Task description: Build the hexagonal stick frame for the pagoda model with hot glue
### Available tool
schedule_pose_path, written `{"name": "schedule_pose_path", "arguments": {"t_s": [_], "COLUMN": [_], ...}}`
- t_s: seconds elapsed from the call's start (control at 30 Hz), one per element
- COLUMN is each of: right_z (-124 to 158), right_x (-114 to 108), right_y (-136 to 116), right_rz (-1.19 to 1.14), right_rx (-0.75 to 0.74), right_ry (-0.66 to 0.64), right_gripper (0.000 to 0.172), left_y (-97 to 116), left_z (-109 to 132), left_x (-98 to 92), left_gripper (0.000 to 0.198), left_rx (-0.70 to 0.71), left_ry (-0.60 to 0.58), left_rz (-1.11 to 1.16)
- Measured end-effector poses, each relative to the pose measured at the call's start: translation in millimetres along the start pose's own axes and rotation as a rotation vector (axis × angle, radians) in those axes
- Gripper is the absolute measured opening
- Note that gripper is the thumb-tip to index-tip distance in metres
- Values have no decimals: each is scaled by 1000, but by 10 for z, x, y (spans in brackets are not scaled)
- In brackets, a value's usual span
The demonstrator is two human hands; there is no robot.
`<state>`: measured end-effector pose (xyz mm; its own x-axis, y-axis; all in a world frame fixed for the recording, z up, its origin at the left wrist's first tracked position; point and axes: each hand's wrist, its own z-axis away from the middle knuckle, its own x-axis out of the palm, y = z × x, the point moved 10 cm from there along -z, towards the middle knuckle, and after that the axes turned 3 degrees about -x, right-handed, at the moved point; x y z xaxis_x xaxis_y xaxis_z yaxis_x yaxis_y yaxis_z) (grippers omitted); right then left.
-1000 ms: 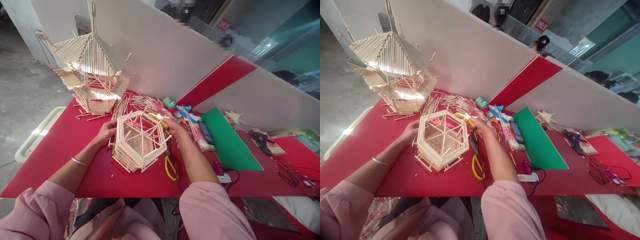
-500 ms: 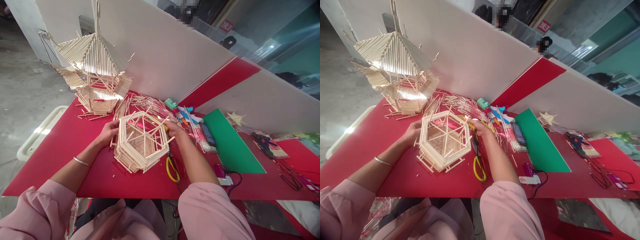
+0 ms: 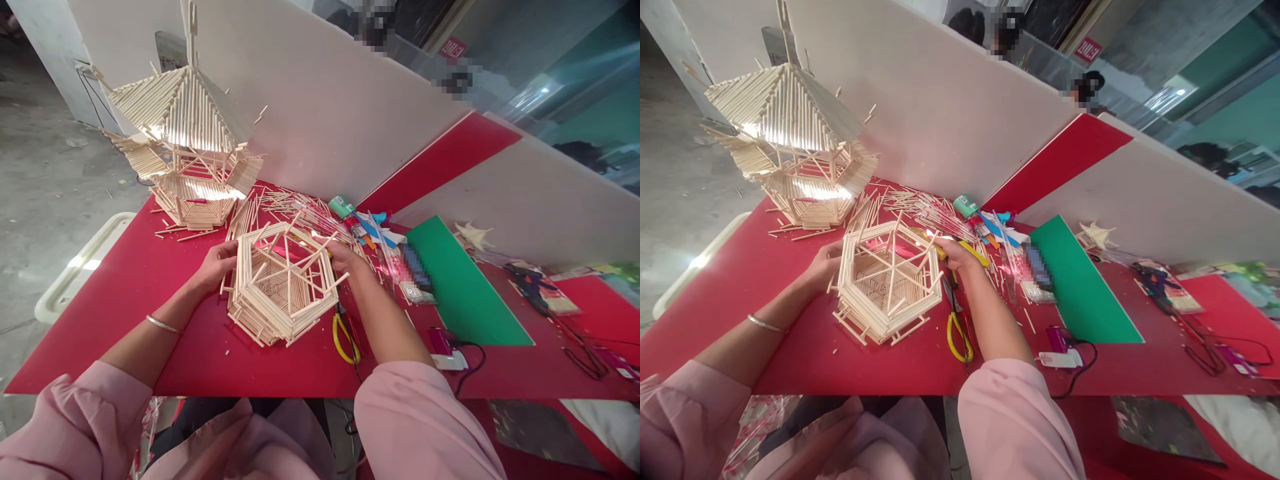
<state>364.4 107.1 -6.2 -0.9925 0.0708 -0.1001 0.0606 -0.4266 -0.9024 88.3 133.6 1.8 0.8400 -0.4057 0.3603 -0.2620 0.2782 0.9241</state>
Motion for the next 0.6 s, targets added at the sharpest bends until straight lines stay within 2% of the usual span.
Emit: {"name": "schedule_pose_path", "arguments": {"t_s": [0.17, 0.6], "right_z": [-52, -39], "right_x": [70, 69], "right_y": [3, 56], "right_rz": [-90, -169], "right_rx": [29, 70], "right_ry": [9, 13], "right_gripper": [25, 19], "left_y": [11, 72], "left_z": [7, 35], "left_x": [15, 50], "left_gripper": [35, 35], "left_rx": [-16, 5], "left_ry": [2, -10], "left_rz": [-2, -14]}}
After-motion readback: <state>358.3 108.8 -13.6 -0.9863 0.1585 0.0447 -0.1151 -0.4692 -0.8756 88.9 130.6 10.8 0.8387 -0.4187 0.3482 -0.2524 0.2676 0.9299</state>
